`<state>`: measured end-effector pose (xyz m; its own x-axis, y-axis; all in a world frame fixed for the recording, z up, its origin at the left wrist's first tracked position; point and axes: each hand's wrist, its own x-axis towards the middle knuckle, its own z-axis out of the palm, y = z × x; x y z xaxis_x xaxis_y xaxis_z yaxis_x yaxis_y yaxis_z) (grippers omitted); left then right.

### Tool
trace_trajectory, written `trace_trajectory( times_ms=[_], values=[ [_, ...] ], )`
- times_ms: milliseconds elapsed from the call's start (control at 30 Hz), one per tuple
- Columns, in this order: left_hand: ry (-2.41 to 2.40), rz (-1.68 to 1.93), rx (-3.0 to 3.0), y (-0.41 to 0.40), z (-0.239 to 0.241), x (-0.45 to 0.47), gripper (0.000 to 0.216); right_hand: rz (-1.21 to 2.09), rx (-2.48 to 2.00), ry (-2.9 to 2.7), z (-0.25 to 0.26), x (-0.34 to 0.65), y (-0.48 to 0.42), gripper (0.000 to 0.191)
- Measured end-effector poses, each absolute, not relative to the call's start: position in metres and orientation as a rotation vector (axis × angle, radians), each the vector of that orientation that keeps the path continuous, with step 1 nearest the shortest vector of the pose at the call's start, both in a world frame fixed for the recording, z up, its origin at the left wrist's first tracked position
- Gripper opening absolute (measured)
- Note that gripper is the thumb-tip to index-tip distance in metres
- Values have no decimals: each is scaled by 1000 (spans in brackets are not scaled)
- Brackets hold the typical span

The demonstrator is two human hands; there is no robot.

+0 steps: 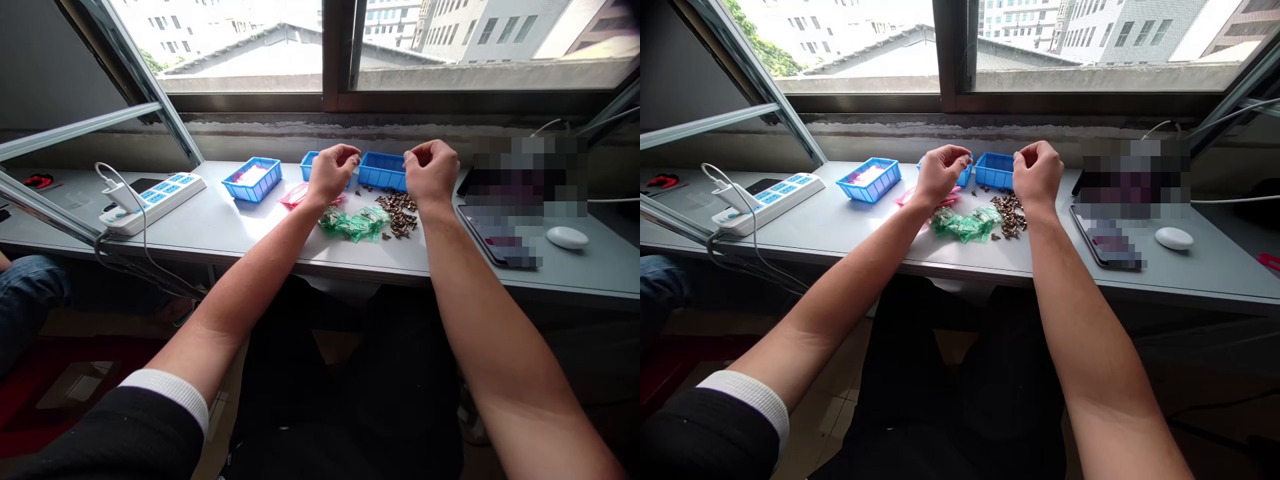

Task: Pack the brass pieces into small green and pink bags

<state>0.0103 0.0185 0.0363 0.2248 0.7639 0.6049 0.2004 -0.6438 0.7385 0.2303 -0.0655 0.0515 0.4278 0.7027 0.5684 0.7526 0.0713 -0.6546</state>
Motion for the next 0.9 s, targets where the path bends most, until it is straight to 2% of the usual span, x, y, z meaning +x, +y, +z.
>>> trace_trajectory(
  times_ms=[167,267,333,500,667,900],
  values=[
    [937,1377,2120,13,36,10,28,-140,-1677,-1547,50,227,-71,27],
    [968,1188,2289,9,33,9,37,-196,-1745,-1664,47,227,-72,43],
    [1007,1015,2410,5,31,8,44,-150,-1826,-1707,46,228,-70,47],
    [1070,763,2596,-3,33,5,50,-88,-1858,-1707,47,230,-71,41],
    [1032,783,2535,-2,34,3,51,-66,-1820,-1710,49,229,-77,26],
    [943,836,2513,-5,34,4,47,-52,-1779,-1665,50,234,-78,21]
  ],
)
